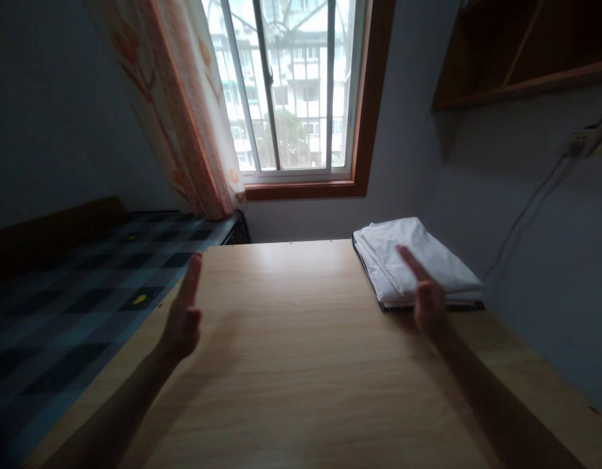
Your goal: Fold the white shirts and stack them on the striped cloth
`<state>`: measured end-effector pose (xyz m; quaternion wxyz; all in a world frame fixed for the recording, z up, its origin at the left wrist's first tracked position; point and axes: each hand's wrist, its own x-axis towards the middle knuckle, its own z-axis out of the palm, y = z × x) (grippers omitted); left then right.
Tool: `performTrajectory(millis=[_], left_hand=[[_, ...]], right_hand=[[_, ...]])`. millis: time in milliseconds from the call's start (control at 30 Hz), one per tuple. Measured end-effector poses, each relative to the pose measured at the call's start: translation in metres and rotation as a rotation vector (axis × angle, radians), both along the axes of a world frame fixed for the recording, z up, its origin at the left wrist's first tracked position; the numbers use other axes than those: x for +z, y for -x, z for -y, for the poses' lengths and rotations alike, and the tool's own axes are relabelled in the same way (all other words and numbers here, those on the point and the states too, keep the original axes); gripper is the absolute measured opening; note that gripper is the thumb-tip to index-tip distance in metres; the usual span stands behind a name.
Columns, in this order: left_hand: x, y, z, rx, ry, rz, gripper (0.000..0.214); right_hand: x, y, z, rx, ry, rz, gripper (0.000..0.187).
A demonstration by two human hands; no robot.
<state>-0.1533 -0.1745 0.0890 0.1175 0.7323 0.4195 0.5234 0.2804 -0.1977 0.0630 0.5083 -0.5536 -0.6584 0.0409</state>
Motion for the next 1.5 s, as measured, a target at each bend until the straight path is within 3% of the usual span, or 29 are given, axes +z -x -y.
performTrajectory(millis=[100,167,233,400,1367,1500], left_hand=[[-0.020,-0.028,0.013,-0.231,0.108,-0.528,0.099],[-0.038,-0.041,0.019,-0.372,0.230,-0.780,0.099],[-0.054,-0.046,0.022,-0.473,0.329,-0.938,0.101],[-0.067,-0.044,0.021,-0.534,0.382,-1.015,0.109],[-0.069,-0.043,0.019,-0.529,0.387,-0.972,0.100],[-0.068,-0.044,0.019,-0.512,0.444,-0.810,0.087]], right_hand=[[-0.013,0.065,0.004,0.592,0.086,0.339,0.086],[-0.028,0.093,0.005,0.781,0.211,0.543,0.086],[-0.043,0.107,0.004,0.840,0.329,0.648,0.086],[-0.058,0.110,0.000,0.832,0.437,0.654,0.085],[-0.060,0.110,0.002,0.771,0.437,0.664,0.086],[-0.062,0.111,0.004,0.765,0.403,0.648,0.078]])
